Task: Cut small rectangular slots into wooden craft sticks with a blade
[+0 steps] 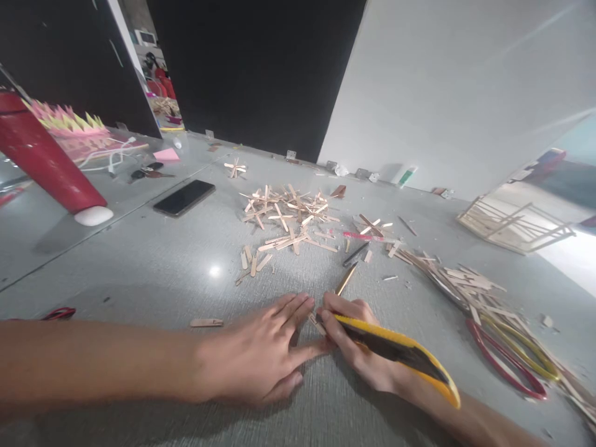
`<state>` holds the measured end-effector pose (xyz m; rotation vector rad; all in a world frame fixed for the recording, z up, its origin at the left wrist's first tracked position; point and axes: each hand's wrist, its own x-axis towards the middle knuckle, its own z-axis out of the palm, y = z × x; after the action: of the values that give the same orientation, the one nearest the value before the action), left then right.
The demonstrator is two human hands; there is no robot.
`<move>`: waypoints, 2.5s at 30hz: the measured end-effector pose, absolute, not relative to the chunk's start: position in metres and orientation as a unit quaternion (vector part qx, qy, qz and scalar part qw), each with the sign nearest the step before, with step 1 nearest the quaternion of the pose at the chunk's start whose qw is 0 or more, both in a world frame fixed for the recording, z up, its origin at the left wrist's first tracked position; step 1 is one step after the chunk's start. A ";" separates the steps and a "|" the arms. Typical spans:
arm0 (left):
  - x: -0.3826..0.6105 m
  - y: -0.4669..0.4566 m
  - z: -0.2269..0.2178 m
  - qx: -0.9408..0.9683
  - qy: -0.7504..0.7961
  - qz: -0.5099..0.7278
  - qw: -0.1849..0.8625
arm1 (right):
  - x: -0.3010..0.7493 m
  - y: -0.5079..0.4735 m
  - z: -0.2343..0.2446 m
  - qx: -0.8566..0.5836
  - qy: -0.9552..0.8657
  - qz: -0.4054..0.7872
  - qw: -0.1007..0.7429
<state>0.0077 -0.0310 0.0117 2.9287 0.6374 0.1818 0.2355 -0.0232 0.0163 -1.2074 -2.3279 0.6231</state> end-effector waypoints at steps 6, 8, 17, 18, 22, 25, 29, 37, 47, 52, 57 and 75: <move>0.009 -0.030 0.014 0.975 0.208 0.057 0.059 | 0.237 -0.021 0.017 -0.425 -0.839 0.277 0.197; 0.008 -0.030 0.015 0.975 0.206 0.055 0.060 | 0.237 -0.020 0.016 -0.425 -0.835 0.287 0.198; 0.007 -0.030 0.014 0.977 0.198 0.047 0.064 | 0.241 -0.018 0.013 -0.419 -0.824 0.319 0.206; 0.007 -0.030 0.015 0.977 0.196 0.046 0.065 | 0.241 -0.018 0.012 -0.422 -0.822 0.319 0.209; 0.006 -0.030 0.019 0.976 0.203 0.044 0.060 | 0.242 -0.019 0.011 -0.431 -0.815 0.319 0.218; 0.006 -0.030 0.021 0.976 0.201 0.040 0.066 | 0.243 -0.020 0.010 -0.436 -0.809 0.324 0.223; 0.005 -0.030 0.020 0.974 0.205 0.052 0.076 | 0.243 -0.020 0.011 -0.432 -0.807 0.338 0.219; 0.004 -0.031 0.017 0.974 0.205 0.064 0.072 | 0.240 -0.019 0.014 -0.435 -0.803 0.342 0.220; 0.004 -0.030 0.019 0.974 0.207 0.055 0.076 | 0.242 -0.019 0.014 -0.442 -0.797 0.348 0.220; 0.000 -0.033 0.016 0.967 0.239 0.067 0.049 | 0.245 -0.019 0.012 -0.464 -0.769 0.349 0.267; -0.007 -0.043 0.016 0.963 0.261 0.068 0.007 | 0.244 -0.017 0.010 -0.479 -0.740 0.349 0.319; -0.023 0.016 0.042 0.931 0.208 0.069 0.293 | 0.247 -0.020 0.006 -0.518 -0.613 0.471 0.366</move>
<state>-0.0231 0.0158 0.0422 2.4801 0.5528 0.1827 0.2470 -0.0203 0.0061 -1.3320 -1.5756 1.2105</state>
